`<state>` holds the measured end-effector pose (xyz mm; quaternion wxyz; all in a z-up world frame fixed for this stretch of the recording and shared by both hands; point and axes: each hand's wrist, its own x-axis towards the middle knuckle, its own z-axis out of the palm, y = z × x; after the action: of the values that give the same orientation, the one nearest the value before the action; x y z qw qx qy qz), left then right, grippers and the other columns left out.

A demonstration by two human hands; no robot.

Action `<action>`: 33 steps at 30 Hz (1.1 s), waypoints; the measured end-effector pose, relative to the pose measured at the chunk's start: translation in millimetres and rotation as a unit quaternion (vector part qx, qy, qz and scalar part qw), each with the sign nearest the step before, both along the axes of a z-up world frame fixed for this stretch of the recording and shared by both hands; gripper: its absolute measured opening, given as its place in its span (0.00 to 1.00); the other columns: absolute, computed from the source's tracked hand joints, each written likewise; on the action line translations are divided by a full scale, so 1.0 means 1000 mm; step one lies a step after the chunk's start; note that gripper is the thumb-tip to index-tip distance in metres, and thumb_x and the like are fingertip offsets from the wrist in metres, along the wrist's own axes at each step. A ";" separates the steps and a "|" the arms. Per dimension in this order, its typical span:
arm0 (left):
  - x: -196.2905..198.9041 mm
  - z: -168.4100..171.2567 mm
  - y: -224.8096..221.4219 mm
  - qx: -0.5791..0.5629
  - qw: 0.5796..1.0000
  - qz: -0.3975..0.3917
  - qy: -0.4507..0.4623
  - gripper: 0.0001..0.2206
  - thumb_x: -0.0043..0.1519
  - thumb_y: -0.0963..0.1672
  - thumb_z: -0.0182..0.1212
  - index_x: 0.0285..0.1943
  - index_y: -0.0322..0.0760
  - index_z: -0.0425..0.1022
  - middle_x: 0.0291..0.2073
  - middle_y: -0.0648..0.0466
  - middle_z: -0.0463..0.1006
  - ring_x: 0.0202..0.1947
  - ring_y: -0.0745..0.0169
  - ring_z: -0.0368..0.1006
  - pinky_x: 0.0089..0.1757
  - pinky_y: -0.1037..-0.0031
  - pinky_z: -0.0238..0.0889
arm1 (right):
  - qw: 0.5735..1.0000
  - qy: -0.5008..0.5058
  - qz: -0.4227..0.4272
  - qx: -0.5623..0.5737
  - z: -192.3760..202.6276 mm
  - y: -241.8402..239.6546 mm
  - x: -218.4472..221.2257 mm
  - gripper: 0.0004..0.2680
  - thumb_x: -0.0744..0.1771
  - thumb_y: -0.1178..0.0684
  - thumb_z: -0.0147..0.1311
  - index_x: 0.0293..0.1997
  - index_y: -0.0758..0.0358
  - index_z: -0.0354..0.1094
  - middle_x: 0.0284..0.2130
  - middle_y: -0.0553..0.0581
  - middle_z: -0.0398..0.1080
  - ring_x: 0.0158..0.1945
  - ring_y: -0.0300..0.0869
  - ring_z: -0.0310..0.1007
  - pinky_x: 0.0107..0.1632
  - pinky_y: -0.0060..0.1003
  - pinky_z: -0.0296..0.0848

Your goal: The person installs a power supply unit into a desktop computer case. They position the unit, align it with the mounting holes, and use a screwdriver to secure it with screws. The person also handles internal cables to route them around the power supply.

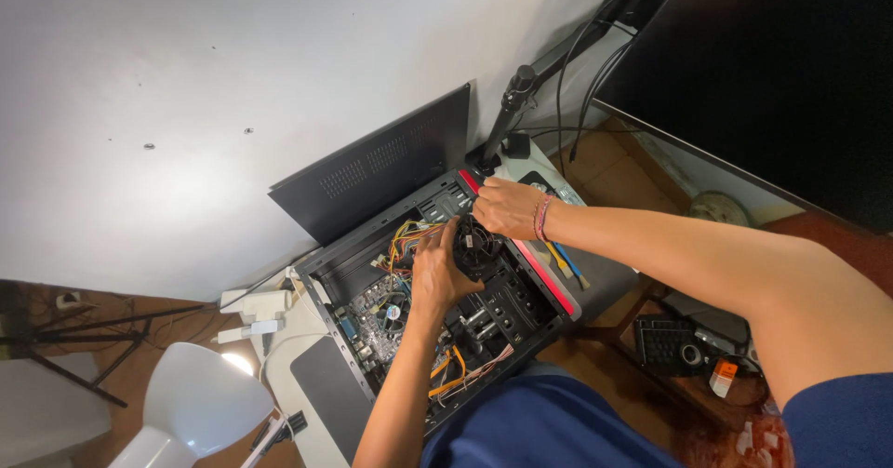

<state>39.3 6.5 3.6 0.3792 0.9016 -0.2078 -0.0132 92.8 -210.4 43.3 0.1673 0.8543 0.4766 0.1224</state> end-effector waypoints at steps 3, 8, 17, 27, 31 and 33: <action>-0.003 -0.001 0.003 -0.009 1.000 -0.006 -0.011 0.54 0.27 0.44 0.84 0.70 0.35 0.63 0.54 0.39 0.77 0.57 0.33 0.69 0.58 0.56 0.62 | 0.999 0.006 0.046 -0.022 0.001 -0.001 0.003 0.03 0.62 0.54 0.55 0.30 0.61 0.71 0.26 0.50 0.71 0.36 0.42 0.72 0.45 0.37 0.66; -0.016 0.000 0.004 -0.017 1.000 0.012 -0.019 0.54 0.28 0.44 0.83 0.71 0.36 0.61 0.56 0.41 0.75 0.60 0.36 0.66 0.60 0.56 0.61 | 0.996 0.067 -0.049 0.039 -0.001 0.007 -0.011 0.08 0.66 0.50 0.53 0.29 0.60 0.71 0.26 0.52 0.73 0.37 0.44 0.72 0.48 0.39 0.66; -0.027 0.004 0.005 -0.028 0.999 0.022 -0.011 0.52 0.32 0.44 0.81 0.72 0.39 0.59 0.61 0.42 0.70 0.62 0.37 0.63 0.60 0.57 0.60 | 0.951 0.126 -0.280 0.048 0.004 0.039 -0.051 0.05 0.64 0.53 0.56 0.30 0.62 0.74 0.33 0.61 0.74 0.40 0.52 0.76 0.41 0.49 0.71; -0.025 0.016 0.004 -0.001 0.999 0.042 -0.028 0.54 0.29 0.54 0.84 0.68 0.36 0.63 0.61 0.44 0.70 0.62 0.40 0.64 0.58 0.54 0.59 | 0.772 0.209 -0.345 0.492 0.002 0.039 -0.067 0.07 0.65 0.54 0.63 0.40 0.64 0.71 0.29 0.60 0.77 0.33 0.51 0.79 0.36 0.41 0.75; -0.021 0.004 -0.006 0.013 0.995 0.064 -0.070 0.49 0.33 0.53 0.81 0.66 0.35 0.66 0.62 0.47 0.72 0.62 0.45 0.66 0.60 0.56 0.57 | 0.736 0.176 -0.318 0.572 0.006 0.049 -0.076 0.07 0.64 0.56 0.65 0.41 0.64 0.71 0.28 0.59 0.76 0.28 0.45 0.77 0.33 0.35 0.73; -0.020 0.008 -0.012 0.016 0.995 0.071 -0.070 0.47 0.34 0.52 0.80 0.66 0.34 0.66 0.62 0.47 0.73 0.61 0.46 0.67 0.61 0.57 0.57 | 0.741 0.155 -0.301 0.580 0.004 0.051 -0.079 0.07 0.65 0.56 0.64 0.43 0.64 0.72 0.29 0.59 0.76 0.27 0.44 0.76 0.32 0.35 0.72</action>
<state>19.1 -5.6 11.7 0.3491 0.9187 -0.1695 0.0734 13.9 -159.8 47.6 -0.4087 0.8923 0.0504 0.1847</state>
